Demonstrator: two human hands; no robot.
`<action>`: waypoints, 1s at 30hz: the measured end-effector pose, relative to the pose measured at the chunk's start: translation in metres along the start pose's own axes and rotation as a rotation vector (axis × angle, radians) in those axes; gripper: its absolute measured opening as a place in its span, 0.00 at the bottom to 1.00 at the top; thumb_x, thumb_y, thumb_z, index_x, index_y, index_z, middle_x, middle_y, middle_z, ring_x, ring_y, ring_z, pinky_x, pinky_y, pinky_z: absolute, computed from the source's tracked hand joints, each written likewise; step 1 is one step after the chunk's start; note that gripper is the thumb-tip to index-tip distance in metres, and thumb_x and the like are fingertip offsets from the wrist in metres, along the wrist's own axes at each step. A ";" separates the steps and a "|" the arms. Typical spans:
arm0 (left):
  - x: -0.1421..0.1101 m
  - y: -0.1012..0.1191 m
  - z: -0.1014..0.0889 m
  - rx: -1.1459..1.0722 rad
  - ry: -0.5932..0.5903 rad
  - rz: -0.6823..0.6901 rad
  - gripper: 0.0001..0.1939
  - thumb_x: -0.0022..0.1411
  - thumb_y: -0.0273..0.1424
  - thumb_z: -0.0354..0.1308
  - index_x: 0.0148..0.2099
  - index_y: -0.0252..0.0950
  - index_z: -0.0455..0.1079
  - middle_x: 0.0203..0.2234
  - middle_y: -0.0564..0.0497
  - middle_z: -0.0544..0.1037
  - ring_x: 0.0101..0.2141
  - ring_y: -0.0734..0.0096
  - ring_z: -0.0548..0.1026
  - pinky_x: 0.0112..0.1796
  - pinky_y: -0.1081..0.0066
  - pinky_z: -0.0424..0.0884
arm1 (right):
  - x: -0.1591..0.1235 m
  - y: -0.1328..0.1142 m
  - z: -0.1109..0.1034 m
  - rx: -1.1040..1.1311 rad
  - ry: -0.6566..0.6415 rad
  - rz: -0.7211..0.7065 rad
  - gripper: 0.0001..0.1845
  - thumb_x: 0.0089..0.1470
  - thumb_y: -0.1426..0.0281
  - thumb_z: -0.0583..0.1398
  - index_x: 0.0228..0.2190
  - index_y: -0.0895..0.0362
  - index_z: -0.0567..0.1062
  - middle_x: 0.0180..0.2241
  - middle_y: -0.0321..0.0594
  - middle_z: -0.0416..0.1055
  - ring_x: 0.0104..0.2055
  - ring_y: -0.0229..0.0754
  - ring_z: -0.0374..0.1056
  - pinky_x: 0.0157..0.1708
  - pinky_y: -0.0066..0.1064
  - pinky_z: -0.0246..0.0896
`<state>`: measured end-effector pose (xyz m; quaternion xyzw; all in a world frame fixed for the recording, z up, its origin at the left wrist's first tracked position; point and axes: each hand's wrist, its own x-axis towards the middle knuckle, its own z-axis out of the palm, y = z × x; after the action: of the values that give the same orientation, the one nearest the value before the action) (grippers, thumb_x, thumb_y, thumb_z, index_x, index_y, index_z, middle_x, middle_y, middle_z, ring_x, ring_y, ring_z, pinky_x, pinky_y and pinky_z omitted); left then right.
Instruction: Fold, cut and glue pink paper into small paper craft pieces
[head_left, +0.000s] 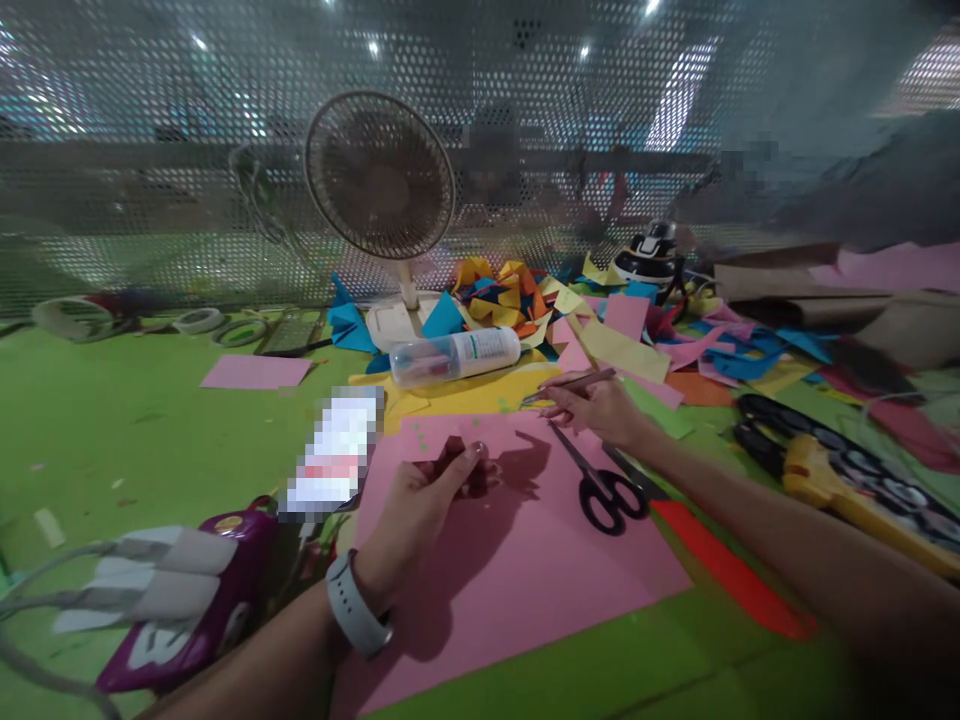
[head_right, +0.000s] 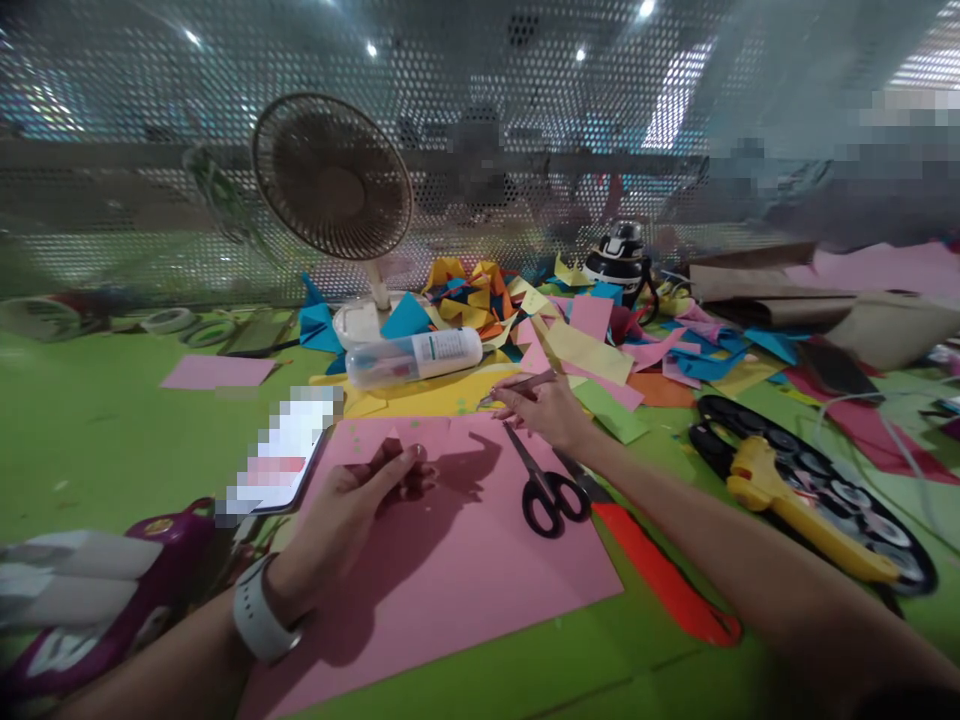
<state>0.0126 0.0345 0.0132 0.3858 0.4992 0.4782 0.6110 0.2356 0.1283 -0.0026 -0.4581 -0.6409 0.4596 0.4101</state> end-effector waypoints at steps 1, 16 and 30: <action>0.000 0.000 0.000 -0.004 0.002 -0.001 0.12 0.50 0.36 0.65 0.32 0.31 0.73 0.28 0.47 0.80 0.29 0.70 0.77 0.34 0.72 0.73 | 0.000 0.000 0.000 0.001 -0.001 0.002 0.20 0.49 0.57 0.62 0.36 0.61 0.73 0.32 0.46 0.77 0.31 0.45 0.75 0.21 0.24 0.70; -0.002 0.004 0.002 0.025 -0.002 0.002 0.11 0.51 0.36 0.65 0.31 0.32 0.74 0.27 0.47 0.80 0.28 0.71 0.76 0.35 0.72 0.72 | 0.001 0.006 0.001 0.021 0.053 -0.012 0.22 0.47 0.55 0.63 0.34 0.61 0.74 0.25 0.44 0.76 0.31 0.47 0.75 0.19 0.26 0.69; 0.003 -0.003 -0.002 -0.149 -0.034 -0.037 0.13 0.48 0.35 0.67 0.30 0.32 0.71 0.27 0.47 0.80 0.28 0.71 0.77 0.37 0.70 0.74 | -0.020 -0.031 0.007 -0.009 0.124 -0.169 0.18 0.51 0.57 0.61 0.35 0.60 0.74 0.33 0.45 0.77 0.33 0.46 0.75 0.22 0.26 0.67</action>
<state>0.0108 0.0364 0.0095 0.3381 0.4586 0.4961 0.6552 0.2278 0.1025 0.0232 -0.4318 -0.6525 0.3914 0.4842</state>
